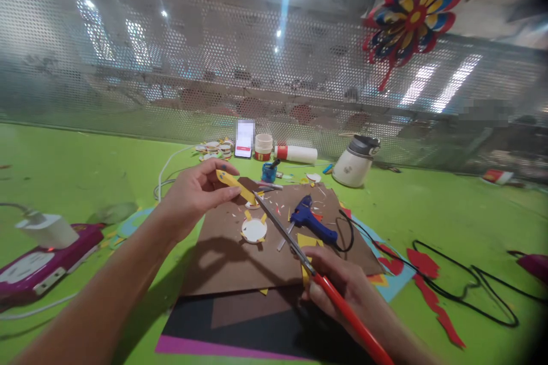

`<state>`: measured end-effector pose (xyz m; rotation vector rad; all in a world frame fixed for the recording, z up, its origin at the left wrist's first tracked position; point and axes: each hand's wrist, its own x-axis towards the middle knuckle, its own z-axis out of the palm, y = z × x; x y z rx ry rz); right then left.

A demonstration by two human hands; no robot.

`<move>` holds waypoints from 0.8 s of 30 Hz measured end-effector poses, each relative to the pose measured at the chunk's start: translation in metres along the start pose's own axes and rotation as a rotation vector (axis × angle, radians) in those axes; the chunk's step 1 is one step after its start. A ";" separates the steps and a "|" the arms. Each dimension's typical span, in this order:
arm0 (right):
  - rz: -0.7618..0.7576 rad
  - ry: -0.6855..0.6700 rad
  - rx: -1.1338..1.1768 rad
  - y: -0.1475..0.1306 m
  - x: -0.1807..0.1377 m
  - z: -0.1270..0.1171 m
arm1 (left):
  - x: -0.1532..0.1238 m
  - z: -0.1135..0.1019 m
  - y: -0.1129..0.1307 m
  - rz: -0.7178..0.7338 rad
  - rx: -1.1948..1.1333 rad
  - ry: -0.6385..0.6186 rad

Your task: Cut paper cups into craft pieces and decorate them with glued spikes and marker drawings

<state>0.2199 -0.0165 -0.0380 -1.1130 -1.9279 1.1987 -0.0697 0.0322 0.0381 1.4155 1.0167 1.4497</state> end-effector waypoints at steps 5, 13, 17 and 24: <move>-0.006 0.018 0.008 0.000 0.002 -0.001 | 0.001 0.001 -0.001 0.083 0.099 0.073; -0.035 0.039 -0.035 -0.006 0.002 -0.002 | -0.003 0.002 0.005 -0.029 -0.162 -0.119; -0.070 0.017 0.022 -0.006 0.000 0.003 | -0.006 0.010 0.004 -0.063 -0.269 -0.110; -0.099 0.034 0.062 0.003 0.001 0.006 | -0.007 0.016 0.003 -0.052 -0.265 -0.078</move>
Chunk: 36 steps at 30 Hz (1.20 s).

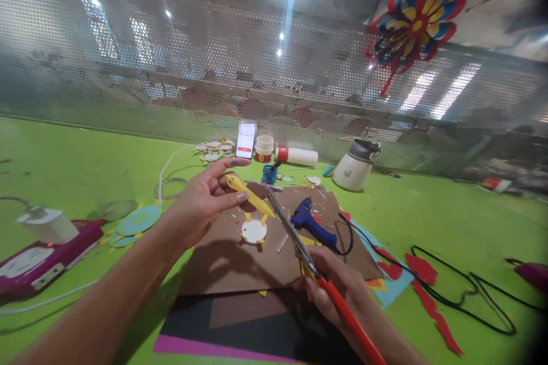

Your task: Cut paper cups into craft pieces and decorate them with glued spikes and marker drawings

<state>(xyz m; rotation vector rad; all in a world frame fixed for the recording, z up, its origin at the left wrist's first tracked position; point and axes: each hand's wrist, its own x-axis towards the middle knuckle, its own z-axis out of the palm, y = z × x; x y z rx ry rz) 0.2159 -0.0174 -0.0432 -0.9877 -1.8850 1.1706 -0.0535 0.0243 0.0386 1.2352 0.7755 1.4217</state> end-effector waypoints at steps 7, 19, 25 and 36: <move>-0.030 0.050 -0.127 0.005 -0.001 -0.002 | 0.000 -0.003 -0.003 0.019 0.006 -0.011; -0.072 0.045 -0.130 0.012 0.001 -0.002 | 0.001 -0.003 -0.004 0.044 0.010 -0.034; -0.062 0.068 -0.129 0.008 -0.001 0.000 | 0.000 -0.002 -0.004 0.058 0.015 -0.037; -0.055 0.106 -0.048 0.000 -0.001 0.006 | -0.003 0.007 -0.003 0.065 0.007 0.021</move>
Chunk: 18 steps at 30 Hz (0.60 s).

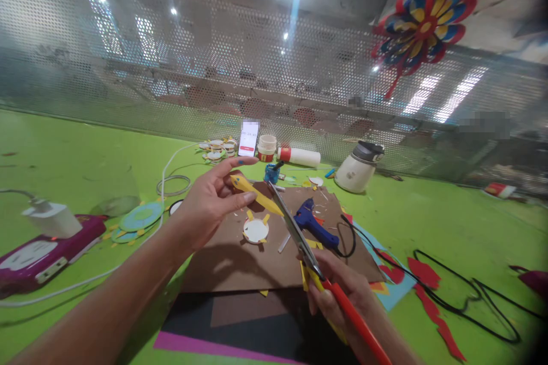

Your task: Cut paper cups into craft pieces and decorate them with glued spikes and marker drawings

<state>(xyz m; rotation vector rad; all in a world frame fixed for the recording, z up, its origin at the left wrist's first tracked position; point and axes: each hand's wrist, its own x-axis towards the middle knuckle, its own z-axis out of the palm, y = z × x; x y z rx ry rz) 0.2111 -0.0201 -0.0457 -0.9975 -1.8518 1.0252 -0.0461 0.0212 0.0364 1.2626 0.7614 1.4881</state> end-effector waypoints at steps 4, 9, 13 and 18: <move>0.028 0.008 0.077 -0.003 -0.001 0.003 | -0.001 0.003 -0.002 0.034 0.000 0.023; 0.028 0.018 0.146 -0.008 0.000 0.005 | -0.002 0.005 -0.005 0.051 -0.017 0.027; 0.039 0.019 0.134 -0.010 0.000 0.004 | -0.002 0.006 -0.005 0.047 -0.030 0.028; 0.059 0.020 0.213 -0.008 -0.001 0.005 | -0.002 0.006 -0.005 0.040 -0.031 0.034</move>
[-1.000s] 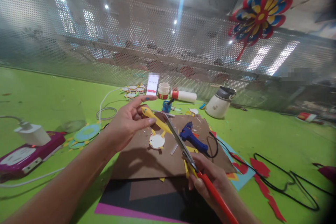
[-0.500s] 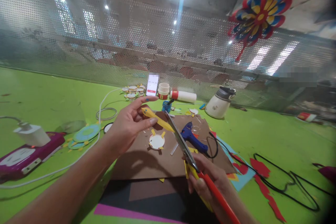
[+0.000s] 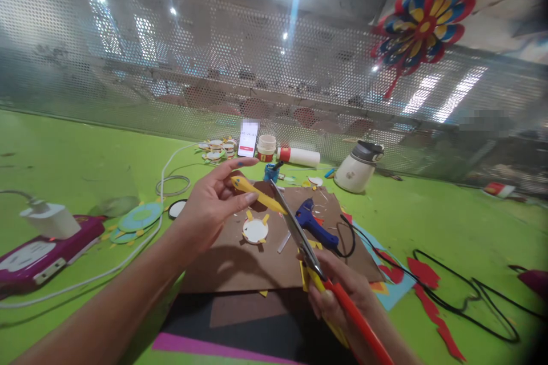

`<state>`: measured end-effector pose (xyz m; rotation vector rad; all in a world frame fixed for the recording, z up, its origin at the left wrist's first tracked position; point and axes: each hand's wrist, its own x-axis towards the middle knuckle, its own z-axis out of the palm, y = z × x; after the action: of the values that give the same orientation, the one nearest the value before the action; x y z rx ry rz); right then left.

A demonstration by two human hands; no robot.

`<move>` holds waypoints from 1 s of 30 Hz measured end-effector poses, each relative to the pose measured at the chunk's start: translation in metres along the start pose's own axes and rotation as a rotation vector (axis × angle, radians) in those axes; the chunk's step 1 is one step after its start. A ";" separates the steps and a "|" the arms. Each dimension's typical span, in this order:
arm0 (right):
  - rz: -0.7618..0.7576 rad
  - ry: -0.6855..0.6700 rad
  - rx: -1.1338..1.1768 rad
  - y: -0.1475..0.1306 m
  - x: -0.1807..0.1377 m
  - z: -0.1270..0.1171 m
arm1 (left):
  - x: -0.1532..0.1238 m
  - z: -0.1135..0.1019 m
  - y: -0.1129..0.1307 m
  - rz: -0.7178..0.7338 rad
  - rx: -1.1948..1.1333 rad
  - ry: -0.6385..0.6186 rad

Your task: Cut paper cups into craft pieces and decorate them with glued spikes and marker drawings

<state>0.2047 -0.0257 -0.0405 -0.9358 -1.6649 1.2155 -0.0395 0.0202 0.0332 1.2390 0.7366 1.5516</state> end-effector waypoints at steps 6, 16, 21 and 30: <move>0.041 0.059 0.018 0.004 -0.002 0.004 | 0.000 0.001 -0.002 -0.026 0.004 0.022; 0.051 0.080 -0.637 -0.001 0.018 -0.018 | 0.013 -0.013 -0.007 -0.151 0.066 0.061; 0.158 -0.052 -1.198 -0.013 0.015 -0.028 | 0.024 -0.029 -0.006 -0.123 0.083 0.184; 0.075 -0.171 -1.369 -0.032 0.010 -0.035 | 0.040 -0.059 -0.012 -0.179 0.268 0.235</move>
<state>0.2305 -0.0126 -0.0021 -1.6771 -2.6049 -0.0048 -0.0920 0.0680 0.0189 1.1553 1.2072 1.4990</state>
